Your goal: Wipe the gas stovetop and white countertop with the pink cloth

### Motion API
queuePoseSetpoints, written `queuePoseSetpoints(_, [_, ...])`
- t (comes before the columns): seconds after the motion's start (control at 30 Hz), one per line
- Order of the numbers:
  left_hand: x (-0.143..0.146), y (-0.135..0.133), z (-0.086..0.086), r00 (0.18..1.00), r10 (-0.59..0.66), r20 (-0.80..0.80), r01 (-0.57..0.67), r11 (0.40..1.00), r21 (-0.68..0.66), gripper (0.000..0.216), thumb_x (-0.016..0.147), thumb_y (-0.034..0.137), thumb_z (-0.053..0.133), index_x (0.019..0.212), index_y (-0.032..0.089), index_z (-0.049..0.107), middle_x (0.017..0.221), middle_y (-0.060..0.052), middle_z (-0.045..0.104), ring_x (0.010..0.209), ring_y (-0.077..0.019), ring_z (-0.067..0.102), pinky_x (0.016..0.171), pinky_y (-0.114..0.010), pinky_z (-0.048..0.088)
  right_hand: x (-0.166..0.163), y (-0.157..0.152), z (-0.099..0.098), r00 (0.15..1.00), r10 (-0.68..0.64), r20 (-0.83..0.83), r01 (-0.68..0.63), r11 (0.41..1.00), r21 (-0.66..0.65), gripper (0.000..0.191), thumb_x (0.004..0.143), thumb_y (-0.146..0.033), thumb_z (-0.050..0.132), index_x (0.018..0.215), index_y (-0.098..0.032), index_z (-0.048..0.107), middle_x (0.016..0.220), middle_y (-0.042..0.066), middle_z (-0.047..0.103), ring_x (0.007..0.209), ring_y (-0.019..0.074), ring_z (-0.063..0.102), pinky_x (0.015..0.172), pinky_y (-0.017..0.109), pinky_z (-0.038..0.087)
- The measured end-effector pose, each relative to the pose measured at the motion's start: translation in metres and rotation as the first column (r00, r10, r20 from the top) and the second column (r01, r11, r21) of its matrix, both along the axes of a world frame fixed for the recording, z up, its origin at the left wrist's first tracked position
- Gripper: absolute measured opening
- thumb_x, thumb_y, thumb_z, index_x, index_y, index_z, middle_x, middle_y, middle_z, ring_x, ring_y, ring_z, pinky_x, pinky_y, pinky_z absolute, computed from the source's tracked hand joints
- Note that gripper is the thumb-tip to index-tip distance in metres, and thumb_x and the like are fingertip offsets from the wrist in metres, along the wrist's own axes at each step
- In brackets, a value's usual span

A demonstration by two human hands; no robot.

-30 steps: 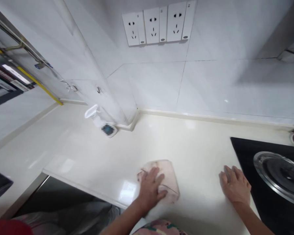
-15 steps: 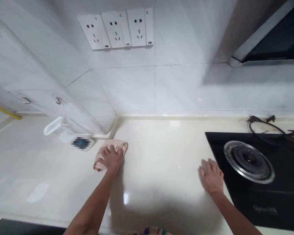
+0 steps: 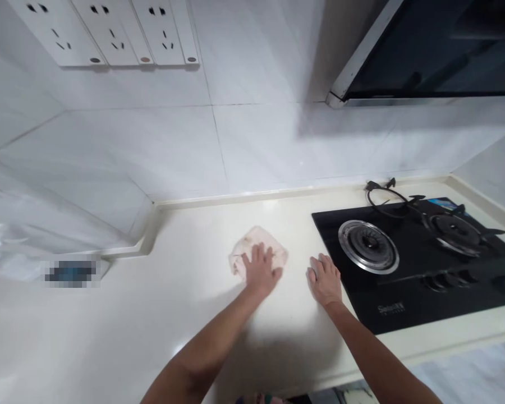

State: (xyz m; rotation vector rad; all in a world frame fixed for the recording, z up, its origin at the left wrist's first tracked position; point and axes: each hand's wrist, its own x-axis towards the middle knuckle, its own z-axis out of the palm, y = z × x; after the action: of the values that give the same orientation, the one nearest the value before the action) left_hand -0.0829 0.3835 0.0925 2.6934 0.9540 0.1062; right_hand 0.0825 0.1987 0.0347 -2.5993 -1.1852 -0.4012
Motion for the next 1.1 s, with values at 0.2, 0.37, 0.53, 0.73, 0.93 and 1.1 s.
queuePoseSetpoints(0.2, [-0.003,-0.068,-0.012,0.920,-0.309,0.242,0.346,0.930,-0.128,0.068,0.092,0.055,0.067,0.152,0.024,0.057,0.169,-0.019,0.040,0.158,-0.0411,0.031,0.125,-0.075,0.013,0.002,-0.001,0.002,1.000,0.003,-0.030,-0.004,1.000,-0.002,0.043,0.109,-0.033,0.034,0.136,-0.021,0.065,0.152,0.013,0.056,0.147,0.0289,0.042,0.116,0.046,0.038])
queuePoseSetpoints(0.37, [-0.059,-0.011,-0.019,0.928,-0.094,0.361,0.126,0.990,-0.068,0.040,0.102,0.040,0.055,0.136,0.026,0.070,0.164,-0.014,0.050,0.158,-0.0331,0.033,0.125,-0.059,0.029,0.002,0.000,0.002,0.998,-0.009,-0.069,0.010,1.000,0.004,0.043,0.109,-0.033,0.034,0.137,-0.021,0.065,0.154,0.014,0.054,0.148,0.0302,0.040,0.116,0.047,0.038])
queuePoseSetpoints(0.53, [-0.129,0.070,-0.018,0.934,0.343,0.099,-0.351,0.932,0.085,0.048,0.103,0.040,0.052,0.145,0.020,0.065,0.168,-0.020,0.041,0.159,-0.0400,0.029,0.125,-0.062,0.024,0.000,0.002,0.004,0.995,0.004,-0.096,-0.001,0.999,0.036,0.044,0.109,-0.033,0.034,0.137,-0.019,0.065,0.154,0.016,0.053,0.149,0.0315,0.039,0.117,0.049,0.037])
queuePoseSetpoints(0.73, [-0.156,0.083,-0.014,0.892,0.451,-0.039,-0.438,0.881,0.176,0.058,0.106,0.048,0.044,0.156,0.020,0.055,0.171,-0.022,0.034,0.160,-0.0403,0.024,0.124,-0.060,0.025,0.004,-0.004,0.005,0.991,0.049,-0.122,-0.033,0.991,0.131,0.044,0.110,-0.036,0.032,0.132,-0.020,0.066,0.149,0.015,0.056,0.146,0.0300,0.042,0.116,0.050,0.039])
queuePoseSetpoints(0.93, [-0.151,0.080,-0.012,0.890,0.455,-0.040,-0.436,0.872,0.222,0.057,0.104,0.048,0.045,0.151,0.020,0.060,0.169,-0.022,0.037,0.159,-0.0388,0.028,0.124,-0.058,0.026,-0.026,0.012,0.019,0.971,0.158,-0.181,-0.126,0.976,0.176,0.052,0.107,-0.050,0.041,0.147,-0.022,0.057,0.164,0.018,0.040,0.154,0.0372,0.029,0.119,0.061,0.034])
queuePoseSetpoints(1.1, [-0.153,0.084,-0.012,0.885,0.461,-0.066,-0.432,0.866,0.251,0.058,0.105,0.050,0.041,0.150,0.019,0.059,0.167,-0.023,0.038,0.157,-0.0385,0.030,0.122,-0.057,0.028,-0.091,0.055,0.041,0.788,0.461,-0.408,-0.488,0.872,0.042,0.071,0.096,-0.071,0.056,0.158,-0.039,0.046,0.175,0.010,0.024,0.159,0.0470,0.013,0.121,0.077,0.011])
